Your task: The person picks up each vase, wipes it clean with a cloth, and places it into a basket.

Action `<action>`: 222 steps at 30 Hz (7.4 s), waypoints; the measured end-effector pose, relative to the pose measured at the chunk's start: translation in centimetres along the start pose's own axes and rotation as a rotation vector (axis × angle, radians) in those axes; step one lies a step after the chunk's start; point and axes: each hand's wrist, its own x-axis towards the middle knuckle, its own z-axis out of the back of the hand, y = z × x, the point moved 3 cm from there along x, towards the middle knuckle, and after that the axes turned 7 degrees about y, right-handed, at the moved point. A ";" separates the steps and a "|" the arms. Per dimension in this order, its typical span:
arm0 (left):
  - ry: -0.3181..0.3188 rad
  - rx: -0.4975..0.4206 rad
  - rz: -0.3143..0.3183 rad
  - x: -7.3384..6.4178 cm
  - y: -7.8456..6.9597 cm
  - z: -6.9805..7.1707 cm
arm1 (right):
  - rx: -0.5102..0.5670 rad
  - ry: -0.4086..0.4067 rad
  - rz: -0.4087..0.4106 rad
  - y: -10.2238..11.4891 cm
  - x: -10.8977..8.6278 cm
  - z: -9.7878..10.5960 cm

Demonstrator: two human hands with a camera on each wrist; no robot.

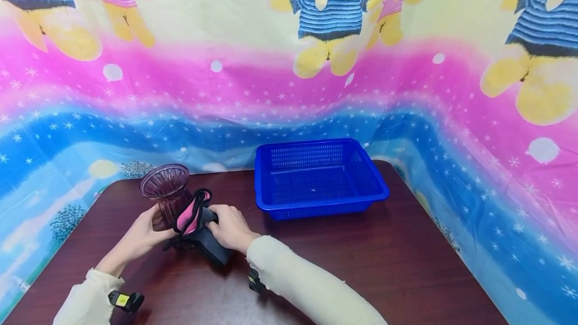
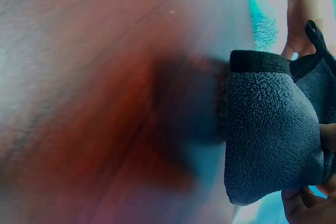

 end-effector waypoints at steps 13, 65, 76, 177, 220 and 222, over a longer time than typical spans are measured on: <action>0.005 0.002 0.030 -0.1 -0.1 -0.1 | -0.045 0.055 -0.058 -1.7 -0.8 -1.8; 0.049 0.013 -0.025 -0.8 -0.3 0.3 | 0.095 -0.163 0.082 3.7 0.7 2.7; 0.055 -0.008 -0.089 -0.5 -0.4 0.3 | 0.098 -0.157 0.066 2.7 0.4 1.8; -0.092 0.063 0.034 -0.3 -0.8 -0.7 | 0.056 -0.160 -0.001 0.7 0.2 0.1; -0.068 0.036 0.098 -0.5 -0.7 -0.8 | -0.072 -0.017 -0.058 -2.0 -1.0 -2.2; -0.071 0.026 0.087 -0.5 -0.6 -0.8 | -0.073 -0.005 -0.061 -2.4 -1.1 -2.6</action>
